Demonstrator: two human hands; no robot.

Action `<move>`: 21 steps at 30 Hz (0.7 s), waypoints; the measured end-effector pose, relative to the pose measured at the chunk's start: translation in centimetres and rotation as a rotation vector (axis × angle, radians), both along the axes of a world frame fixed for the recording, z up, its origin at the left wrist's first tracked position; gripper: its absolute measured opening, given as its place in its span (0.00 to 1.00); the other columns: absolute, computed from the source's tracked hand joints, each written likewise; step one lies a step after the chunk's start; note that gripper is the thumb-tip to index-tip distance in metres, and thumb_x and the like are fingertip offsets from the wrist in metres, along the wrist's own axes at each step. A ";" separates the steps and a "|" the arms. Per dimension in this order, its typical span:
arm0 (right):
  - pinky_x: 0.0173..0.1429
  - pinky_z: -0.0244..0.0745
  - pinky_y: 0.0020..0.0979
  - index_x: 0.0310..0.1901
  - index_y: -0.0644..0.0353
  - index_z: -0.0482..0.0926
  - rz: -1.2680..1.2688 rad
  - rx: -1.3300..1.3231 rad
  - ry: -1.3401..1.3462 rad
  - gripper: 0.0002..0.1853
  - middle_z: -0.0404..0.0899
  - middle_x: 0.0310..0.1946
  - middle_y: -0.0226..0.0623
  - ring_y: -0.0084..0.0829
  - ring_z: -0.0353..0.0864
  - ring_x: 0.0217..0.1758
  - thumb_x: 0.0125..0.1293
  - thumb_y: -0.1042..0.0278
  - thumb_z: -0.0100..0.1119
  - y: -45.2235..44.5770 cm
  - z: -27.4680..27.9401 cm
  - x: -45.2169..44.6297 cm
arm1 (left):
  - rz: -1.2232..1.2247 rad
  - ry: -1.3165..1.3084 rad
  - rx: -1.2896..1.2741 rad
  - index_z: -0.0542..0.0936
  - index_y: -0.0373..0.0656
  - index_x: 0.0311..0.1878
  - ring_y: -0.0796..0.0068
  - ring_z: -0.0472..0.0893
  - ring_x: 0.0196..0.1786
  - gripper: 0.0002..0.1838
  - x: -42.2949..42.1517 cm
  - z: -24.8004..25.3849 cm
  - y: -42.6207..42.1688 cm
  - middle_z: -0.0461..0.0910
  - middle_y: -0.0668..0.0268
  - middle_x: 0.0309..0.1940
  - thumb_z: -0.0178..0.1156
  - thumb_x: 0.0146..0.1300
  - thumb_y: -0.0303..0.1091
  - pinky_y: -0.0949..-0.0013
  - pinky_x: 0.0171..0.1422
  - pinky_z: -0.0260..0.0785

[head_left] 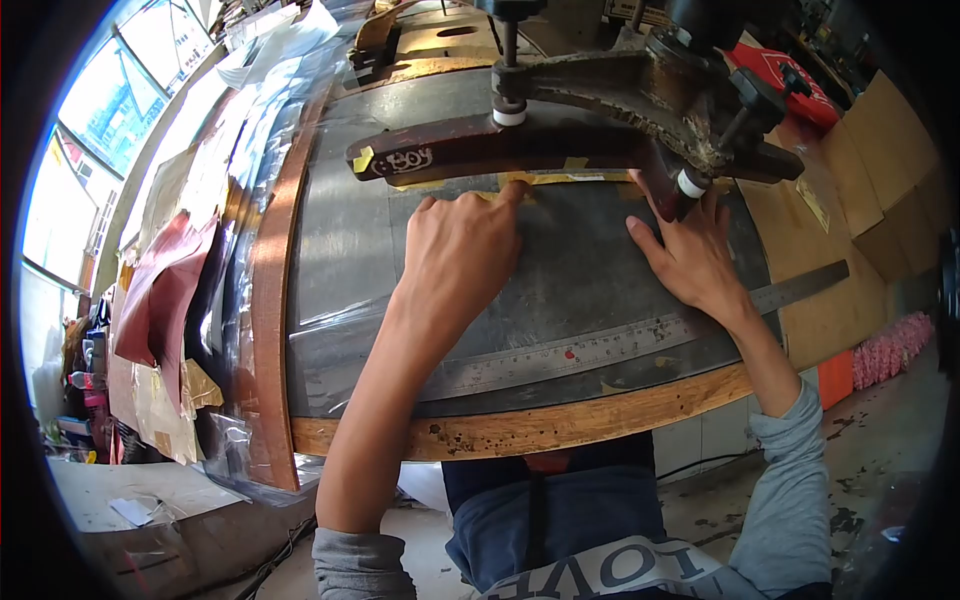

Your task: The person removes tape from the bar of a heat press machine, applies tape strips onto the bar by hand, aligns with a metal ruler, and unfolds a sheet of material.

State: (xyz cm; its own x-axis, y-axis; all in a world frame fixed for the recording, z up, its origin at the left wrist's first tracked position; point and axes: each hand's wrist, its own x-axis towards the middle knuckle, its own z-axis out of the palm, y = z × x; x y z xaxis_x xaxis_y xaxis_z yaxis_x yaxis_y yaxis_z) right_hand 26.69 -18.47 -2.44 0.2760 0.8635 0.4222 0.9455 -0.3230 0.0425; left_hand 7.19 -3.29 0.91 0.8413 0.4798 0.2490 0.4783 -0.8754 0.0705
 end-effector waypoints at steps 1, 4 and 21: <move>0.52 0.61 0.50 0.45 0.64 0.77 -0.013 -0.011 0.007 0.23 0.64 0.49 0.53 0.49 0.63 0.52 0.66 0.49 0.50 0.1 0.0 0.0 | -0.003 -0.007 0.013 0.75 0.51 0.56 0.61 0.79 0.22 0.19 0.0 -0.1 0.0 0.76 0.60 0.16 0.55 0.60 0.32 0.58 0.31 0.70; 0.52 0.61 0.50 0.46 0.62 0.78 -0.054 -0.059 -0.010 0.22 0.65 0.48 0.52 0.49 0.64 0.52 0.66 0.49 0.49 0.3 0.2 -0.3 | -0.005 -0.011 0.009 0.75 0.51 0.56 0.60 0.79 0.23 0.19 0.1 -0.2 -0.1 0.76 0.59 0.17 0.54 0.60 0.32 0.58 0.31 0.70; 0.55 0.59 0.48 0.66 0.43 0.66 -0.075 -0.103 0.036 0.25 0.64 0.48 0.49 0.46 0.62 0.53 0.68 0.51 0.47 -1.1 1.6 -1.7 | 0.020 0.023 0.062 0.75 0.53 0.58 0.60 0.81 0.24 0.21 0.2 -0.4 -0.5 0.77 0.59 0.18 0.54 0.60 0.32 0.58 0.33 0.73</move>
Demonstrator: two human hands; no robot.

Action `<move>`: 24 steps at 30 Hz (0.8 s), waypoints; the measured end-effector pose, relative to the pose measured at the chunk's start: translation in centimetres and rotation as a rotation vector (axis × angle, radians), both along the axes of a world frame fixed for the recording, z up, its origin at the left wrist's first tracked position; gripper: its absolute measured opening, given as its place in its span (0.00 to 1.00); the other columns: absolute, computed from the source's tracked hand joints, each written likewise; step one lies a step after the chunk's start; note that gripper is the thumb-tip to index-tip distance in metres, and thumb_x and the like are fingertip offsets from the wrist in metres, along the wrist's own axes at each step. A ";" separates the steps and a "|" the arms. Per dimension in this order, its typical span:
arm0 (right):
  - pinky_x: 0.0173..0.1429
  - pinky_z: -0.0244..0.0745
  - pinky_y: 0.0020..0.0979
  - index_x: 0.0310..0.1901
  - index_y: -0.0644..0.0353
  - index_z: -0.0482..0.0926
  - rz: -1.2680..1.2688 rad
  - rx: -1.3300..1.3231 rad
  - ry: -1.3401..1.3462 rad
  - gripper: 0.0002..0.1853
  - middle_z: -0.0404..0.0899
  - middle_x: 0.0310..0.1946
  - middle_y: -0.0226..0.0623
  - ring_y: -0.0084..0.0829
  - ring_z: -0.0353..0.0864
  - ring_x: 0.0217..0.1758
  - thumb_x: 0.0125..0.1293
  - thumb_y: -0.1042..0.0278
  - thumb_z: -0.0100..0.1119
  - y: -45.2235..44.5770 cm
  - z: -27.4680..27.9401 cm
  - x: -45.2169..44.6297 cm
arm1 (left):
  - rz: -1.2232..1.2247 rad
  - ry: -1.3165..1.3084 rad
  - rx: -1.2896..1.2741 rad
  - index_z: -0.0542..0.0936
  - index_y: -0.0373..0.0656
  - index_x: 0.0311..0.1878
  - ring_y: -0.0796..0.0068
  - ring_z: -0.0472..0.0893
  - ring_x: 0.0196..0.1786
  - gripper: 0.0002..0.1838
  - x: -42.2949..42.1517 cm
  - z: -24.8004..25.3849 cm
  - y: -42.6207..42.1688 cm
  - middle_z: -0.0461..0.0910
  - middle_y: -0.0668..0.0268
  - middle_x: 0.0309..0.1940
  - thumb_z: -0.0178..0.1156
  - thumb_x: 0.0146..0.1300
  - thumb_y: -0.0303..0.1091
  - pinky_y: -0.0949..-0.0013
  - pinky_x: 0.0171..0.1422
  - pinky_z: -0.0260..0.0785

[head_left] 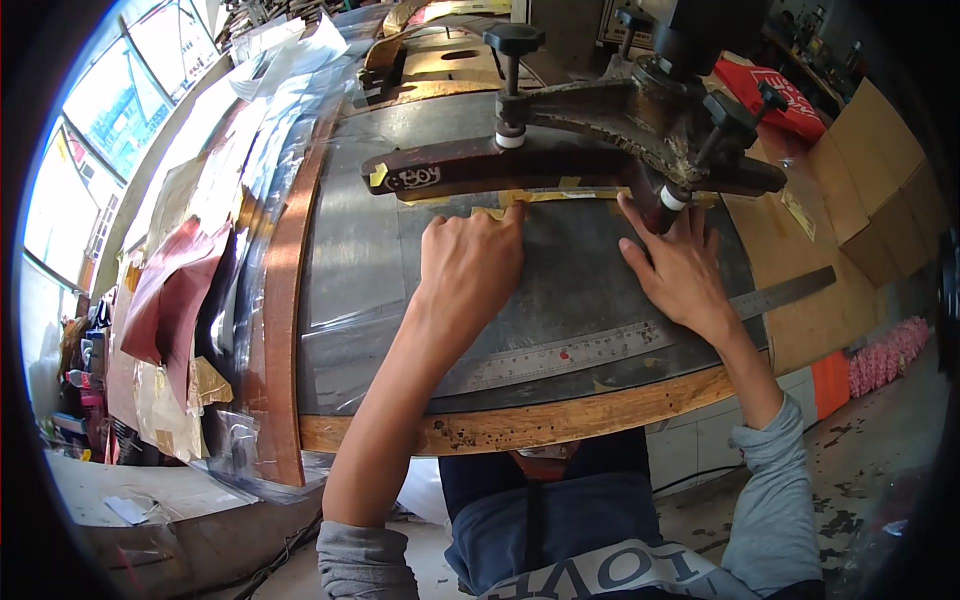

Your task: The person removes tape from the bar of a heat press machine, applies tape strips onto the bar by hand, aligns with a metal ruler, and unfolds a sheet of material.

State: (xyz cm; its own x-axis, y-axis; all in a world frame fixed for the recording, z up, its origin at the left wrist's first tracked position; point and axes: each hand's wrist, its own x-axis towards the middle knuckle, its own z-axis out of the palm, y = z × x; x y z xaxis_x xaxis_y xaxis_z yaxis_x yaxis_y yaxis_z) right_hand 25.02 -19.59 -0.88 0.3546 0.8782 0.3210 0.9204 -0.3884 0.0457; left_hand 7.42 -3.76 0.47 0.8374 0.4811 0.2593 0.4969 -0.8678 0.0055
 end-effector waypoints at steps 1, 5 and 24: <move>0.56 0.58 0.48 0.67 0.42 0.64 -0.022 -0.031 0.046 0.26 0.64 0.48 0.50 0.46 0.62 0.54 0.69 0.51 0.47 -0.1 0.4 -0.8 | 0.002 0.002 -0.014 0.75 0.53 0.58 0.60 0.81 0.24 0.21 0.0 0.2 0.0 0.77 0.59 0.17 0.54 0.59 0.32 0.58 0.33 0.73; 0.49 0.59 0.46 0.63 0.54 0.70 0.115 -0.019 0.088 0.25 0.66 0.41 0.44 0.40 0.64 0.47 0.66 0.54 0.49 -0.8 0.5 -4.3 | 0.003 -0.013 -0.125 0.78 0.52 0.55 0.60 0.81 0.25 0.19 -0.7 1.5 0.3 0.78 0.58 0.19 0.55 0.59 0.33 0.59 0.34 0.73; 0.46 0.67 0.39 0.53 0.66 0.76 0.449 0.190 0.198 0.21 0.67 0.39 0.42 0.38 0.70 0.44 0.60 0.63 0.57 4.8 -0.1 -6.3 | 0.042 0.206 -0.251 0.73 0.56 0.62 0.60 0.81 0.36 0.24 -3.9 3.6 2.1 0.80 0.55 0.26 0.54 0.60 0.30 0.58 0.46 0.72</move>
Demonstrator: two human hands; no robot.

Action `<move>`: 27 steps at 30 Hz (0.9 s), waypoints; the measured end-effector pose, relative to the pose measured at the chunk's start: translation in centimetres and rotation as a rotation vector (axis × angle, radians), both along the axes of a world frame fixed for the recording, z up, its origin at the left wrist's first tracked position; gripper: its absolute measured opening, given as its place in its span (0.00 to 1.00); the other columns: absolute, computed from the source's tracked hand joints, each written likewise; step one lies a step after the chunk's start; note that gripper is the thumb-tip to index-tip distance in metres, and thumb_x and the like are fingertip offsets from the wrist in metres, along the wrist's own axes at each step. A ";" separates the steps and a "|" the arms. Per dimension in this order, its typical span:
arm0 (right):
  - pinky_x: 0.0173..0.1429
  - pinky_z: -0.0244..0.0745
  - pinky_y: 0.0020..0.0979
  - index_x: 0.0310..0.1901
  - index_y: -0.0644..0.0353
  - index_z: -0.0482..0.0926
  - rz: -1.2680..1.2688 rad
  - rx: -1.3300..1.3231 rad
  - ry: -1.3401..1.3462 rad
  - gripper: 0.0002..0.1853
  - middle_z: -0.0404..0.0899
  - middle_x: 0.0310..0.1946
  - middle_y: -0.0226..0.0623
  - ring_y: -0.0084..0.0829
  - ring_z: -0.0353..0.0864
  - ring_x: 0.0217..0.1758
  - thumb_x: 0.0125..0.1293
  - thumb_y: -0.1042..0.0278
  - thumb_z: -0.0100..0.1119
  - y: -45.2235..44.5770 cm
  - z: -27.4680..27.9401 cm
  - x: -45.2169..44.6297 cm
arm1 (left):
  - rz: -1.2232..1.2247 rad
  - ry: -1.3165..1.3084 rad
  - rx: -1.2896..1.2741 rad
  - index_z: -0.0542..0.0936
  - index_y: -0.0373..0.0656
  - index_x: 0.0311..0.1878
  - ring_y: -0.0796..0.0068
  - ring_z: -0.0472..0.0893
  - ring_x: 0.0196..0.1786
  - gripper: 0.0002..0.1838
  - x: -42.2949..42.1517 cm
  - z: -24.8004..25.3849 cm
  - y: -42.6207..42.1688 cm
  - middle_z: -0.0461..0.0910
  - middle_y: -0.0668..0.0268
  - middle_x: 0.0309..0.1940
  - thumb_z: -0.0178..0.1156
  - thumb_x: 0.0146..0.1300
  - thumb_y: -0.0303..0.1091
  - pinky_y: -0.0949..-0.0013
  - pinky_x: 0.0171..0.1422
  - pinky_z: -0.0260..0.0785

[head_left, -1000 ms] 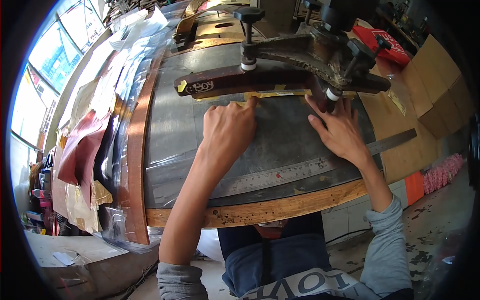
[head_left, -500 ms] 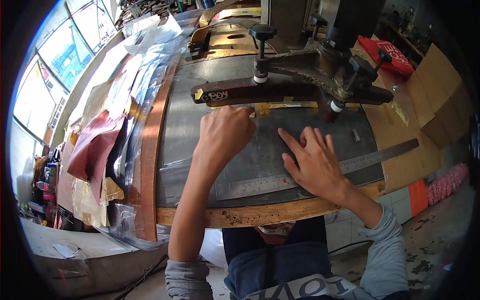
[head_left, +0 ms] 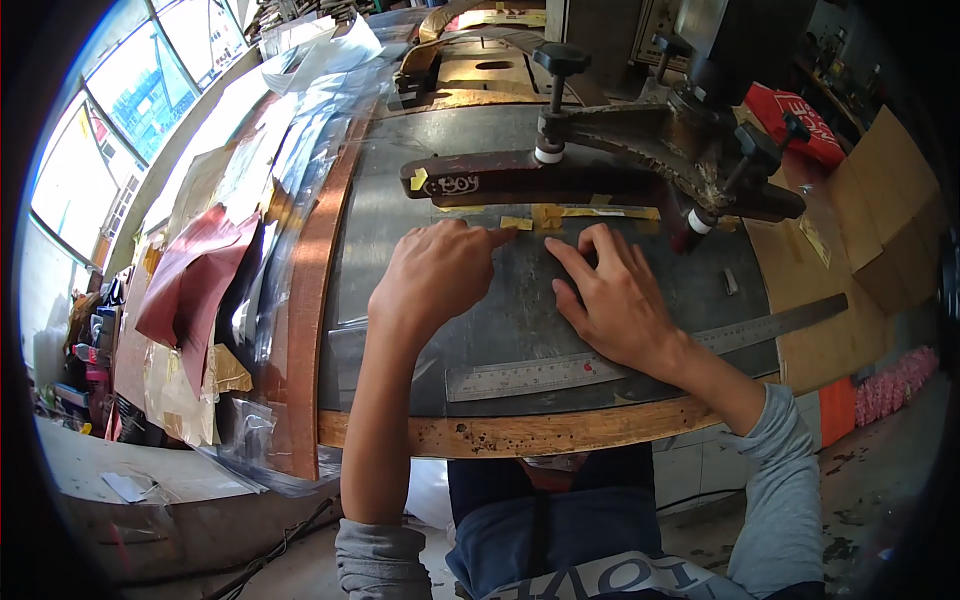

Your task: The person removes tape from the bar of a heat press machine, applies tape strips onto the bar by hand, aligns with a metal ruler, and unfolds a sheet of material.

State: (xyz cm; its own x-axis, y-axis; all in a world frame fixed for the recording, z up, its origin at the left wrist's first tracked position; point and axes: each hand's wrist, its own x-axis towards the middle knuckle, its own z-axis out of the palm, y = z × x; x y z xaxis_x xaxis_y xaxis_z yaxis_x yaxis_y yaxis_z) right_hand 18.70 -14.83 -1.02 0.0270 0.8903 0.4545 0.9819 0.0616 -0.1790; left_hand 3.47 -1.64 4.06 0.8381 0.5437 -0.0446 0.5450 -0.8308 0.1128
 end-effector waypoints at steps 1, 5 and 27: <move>0.46 0.66 0.39 0.53 0.66 0.76 0.001 0.005 0.004 0.21 0.67 0.39 0.42 0.38 0.70 0.44 0.60 0.64 0.57 0.0 0.0 0.0 | -0.001 -0.001 0.007 0.73 0.57 0.63 0.60 0.81 0.35 0.25 0.1 0.2 0.0 0.80 0.55 0.26 0.54 0.61 0.30 0.58 0.47 0.72; 0.46 0.66 0.39 0.52 0.66 0.76 0.012 0.027 0.009 0.20 0.66 0.39 0.42 0.37 0.70 0.43 0.60 0.65 0.57 -0.1 -0.1 0.1 | 0.011 0.014 -0.003 0.71 0.57 0.64 0.59 0.80 0.35 0.26 0.2 -0.5 0.1 0.79 0.55 0.25 0.52 0.62 0.30 0.57 0.47 0.71; 0.46 0.66 0.39 0.51 0.66 0.76 0.008 0.021 0.026 0.20 0.67 0.40 0.43 0.37 0.70 0.45 0.58 0.66 0.57 -0.3 -0.2 0.1 | -0.061 -0.259 0.194 0.76 0.35 0.55 0.56 0.76 0.48 0.21 2.8 -3.1 -1.5 0.74 0.51 0.40 0.57 0.58 0.30 0.58 0.54 0.68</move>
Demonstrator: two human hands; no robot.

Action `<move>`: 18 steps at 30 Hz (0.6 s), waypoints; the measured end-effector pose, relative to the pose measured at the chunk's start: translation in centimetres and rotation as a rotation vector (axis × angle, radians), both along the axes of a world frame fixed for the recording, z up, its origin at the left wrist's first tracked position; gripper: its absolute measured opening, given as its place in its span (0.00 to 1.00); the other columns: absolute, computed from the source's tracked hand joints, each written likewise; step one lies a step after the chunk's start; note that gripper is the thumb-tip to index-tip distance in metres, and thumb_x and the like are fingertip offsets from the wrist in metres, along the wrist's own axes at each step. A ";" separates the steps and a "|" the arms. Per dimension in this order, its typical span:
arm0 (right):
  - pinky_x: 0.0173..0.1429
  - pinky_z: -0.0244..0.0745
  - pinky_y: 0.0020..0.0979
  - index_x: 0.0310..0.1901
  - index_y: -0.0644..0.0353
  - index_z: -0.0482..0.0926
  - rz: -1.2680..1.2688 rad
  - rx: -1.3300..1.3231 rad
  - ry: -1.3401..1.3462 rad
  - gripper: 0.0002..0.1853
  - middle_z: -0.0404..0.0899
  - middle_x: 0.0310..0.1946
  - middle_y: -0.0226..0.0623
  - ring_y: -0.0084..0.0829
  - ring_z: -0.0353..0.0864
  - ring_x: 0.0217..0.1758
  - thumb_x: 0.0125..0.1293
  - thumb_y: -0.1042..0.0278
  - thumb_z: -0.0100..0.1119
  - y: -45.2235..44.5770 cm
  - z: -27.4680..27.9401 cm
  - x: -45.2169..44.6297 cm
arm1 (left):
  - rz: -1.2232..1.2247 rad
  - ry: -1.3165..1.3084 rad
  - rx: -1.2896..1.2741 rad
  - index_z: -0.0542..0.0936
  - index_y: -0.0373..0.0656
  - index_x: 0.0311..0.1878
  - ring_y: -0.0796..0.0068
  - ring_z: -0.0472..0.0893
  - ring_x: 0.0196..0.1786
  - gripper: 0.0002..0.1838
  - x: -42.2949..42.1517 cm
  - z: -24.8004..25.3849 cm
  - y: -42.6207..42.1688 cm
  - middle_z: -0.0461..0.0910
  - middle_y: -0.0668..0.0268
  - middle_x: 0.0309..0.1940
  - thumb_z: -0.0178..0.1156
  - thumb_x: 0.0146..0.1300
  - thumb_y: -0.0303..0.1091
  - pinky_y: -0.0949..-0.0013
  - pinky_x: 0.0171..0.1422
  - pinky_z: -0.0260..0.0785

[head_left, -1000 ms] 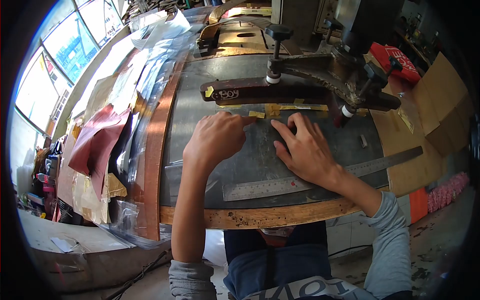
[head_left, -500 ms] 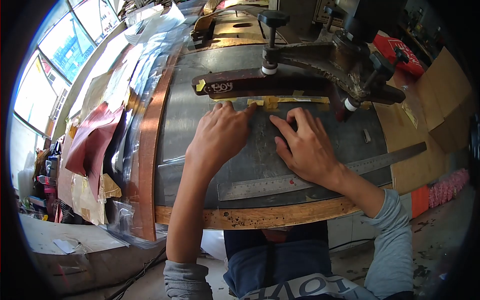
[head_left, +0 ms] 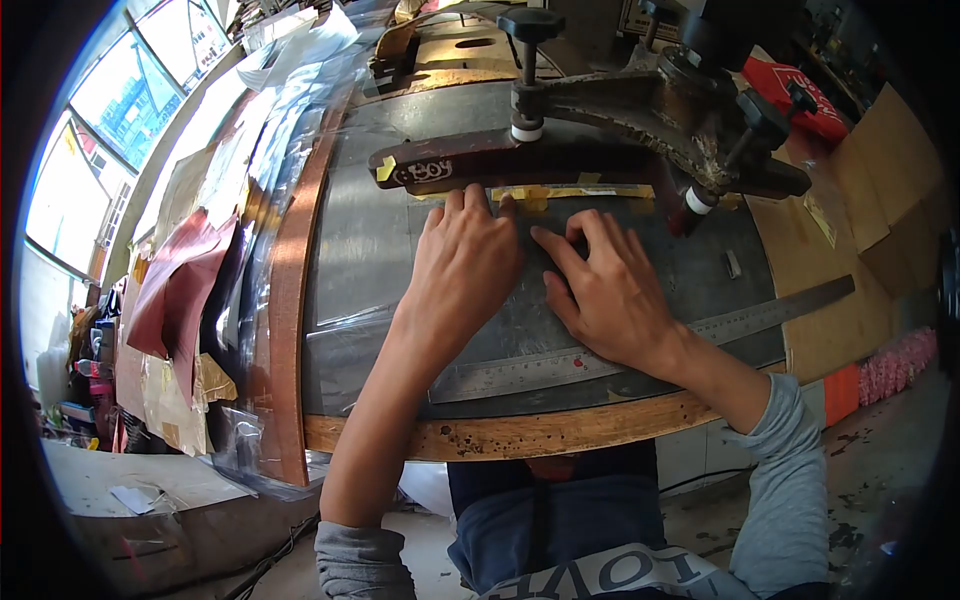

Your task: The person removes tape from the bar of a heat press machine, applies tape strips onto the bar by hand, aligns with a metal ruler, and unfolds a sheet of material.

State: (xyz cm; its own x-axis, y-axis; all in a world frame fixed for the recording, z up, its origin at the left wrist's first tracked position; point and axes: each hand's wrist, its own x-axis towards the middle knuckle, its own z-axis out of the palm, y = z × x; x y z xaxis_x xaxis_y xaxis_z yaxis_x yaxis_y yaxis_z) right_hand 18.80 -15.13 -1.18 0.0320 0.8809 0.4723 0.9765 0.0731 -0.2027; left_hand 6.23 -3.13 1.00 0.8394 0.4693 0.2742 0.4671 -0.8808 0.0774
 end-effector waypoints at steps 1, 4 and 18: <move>0.46 0.66 0.39 0.51 0.66 0.76 -0.002 0.001 -0.001 0.20 0.67 0.40 0.43 0.37 0.70 0.45 0.58 0.66 0.57 0.0 -0.1 0.0 | -0.016 -0.019 0.008 0.76 0.35 0.54 0.56 0.75 0.49 0.20 0.0 0.0 0.0 0.74 0.51 0.41 0.57 0.58 0.30 0.58 0.54 0.68; 0.47 0.66 0.40 0.51 0.66 0.76 -0.004 -0.002 0.000 0.20 0.68 0.40 0.43 0.38 0.71 0.45 0.58 0.66 0.57 0.1 -0.1 0.1 | -0.018 -0.039 0.008 0.77 0.35 0.51 0.57 0.75 0.50 0.18 0.1 0.0 -0.1 0.73 0.52 0.44 0.57 0.58 0.30 0.58 0.56 0.68; 0.48 0.67 0.40 0.51 0.65 0.76 -0.006 -0.007 0.016 0.19 0.68 0.40 0.42 0.39 0.71 0.45 0.58 0.68 0.58 -0.1 0.1 0.0 | -0.009 -0.027 0.010 0.79 0.38 0.48 0.60 0.75 0.51 0.15 0.1 0.1 -0.1 0.75 0.58 0.46 0.57 0.57 0.29 0.59 0.57 0.67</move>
State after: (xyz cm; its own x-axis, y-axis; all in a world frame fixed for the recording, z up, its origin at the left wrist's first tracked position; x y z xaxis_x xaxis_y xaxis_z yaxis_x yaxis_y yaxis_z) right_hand 18.83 -15.19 -1.10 0.0454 0.8841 0.4650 0.9735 0.0653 -0.2192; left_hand 6.28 -3.27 1.09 0.8356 0.4590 0.3017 0.4573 -0.8856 0.0808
